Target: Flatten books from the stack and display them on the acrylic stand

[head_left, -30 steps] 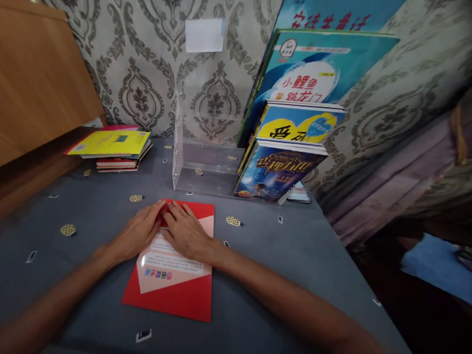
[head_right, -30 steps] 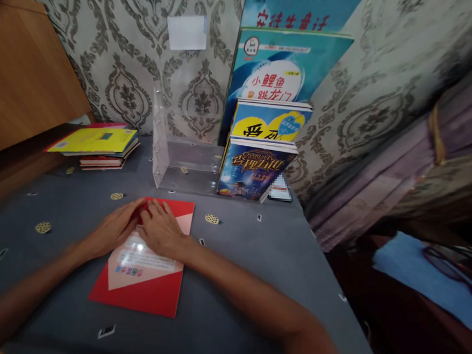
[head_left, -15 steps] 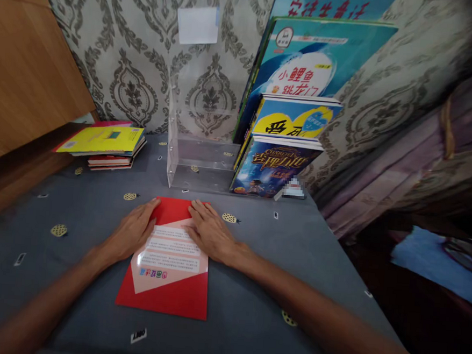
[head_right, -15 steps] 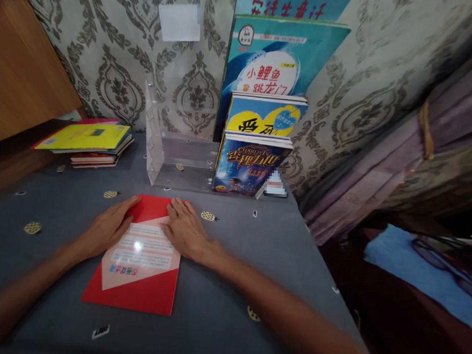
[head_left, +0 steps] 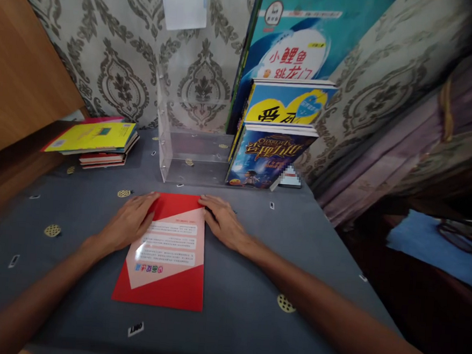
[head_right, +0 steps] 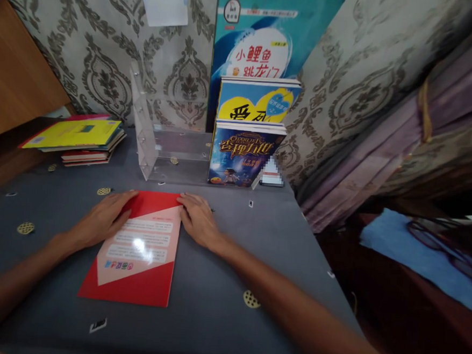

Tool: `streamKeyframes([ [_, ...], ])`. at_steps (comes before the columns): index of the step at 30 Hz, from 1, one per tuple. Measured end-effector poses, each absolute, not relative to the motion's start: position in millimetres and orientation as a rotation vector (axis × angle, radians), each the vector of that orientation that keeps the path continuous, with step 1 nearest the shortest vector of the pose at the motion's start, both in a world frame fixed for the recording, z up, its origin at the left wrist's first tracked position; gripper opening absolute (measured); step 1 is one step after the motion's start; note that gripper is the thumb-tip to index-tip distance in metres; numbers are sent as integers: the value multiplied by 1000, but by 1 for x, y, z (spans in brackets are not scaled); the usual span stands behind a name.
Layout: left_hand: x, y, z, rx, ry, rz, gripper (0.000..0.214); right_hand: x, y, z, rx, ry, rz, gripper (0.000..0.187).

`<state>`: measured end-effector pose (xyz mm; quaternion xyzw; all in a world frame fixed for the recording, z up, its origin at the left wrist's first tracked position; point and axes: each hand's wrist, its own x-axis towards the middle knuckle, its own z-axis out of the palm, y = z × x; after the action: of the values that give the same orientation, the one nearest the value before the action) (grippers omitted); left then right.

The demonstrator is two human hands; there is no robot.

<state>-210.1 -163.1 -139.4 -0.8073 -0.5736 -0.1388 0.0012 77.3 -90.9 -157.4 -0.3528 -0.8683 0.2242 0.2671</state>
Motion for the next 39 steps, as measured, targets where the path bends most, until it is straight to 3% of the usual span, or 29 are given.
streamKeyframes([
  [12, -160, -128, -137, -2826, -1576, -462, 47, 81, -80, -170, -956, -2138, 858, 41],
  [19, -148, -120, -139, -2920, -1462, -497, 46, 80, -83, -169, -942, -2187, 791, 45],
  [31, -142, -186, -131, -3136, -1050, -349, 49, 80, -84, -168, -945, -2223, 744, 43],
  [36, -141, -222, -119, -3203, -973, -184, 80, 79, -85, -168, -950, -2221, 741, 43],
  [39, -140, -229, -116, -3190, -978, -146, 84, 79, -86, -167, -956, -2218, 735, 43],
])
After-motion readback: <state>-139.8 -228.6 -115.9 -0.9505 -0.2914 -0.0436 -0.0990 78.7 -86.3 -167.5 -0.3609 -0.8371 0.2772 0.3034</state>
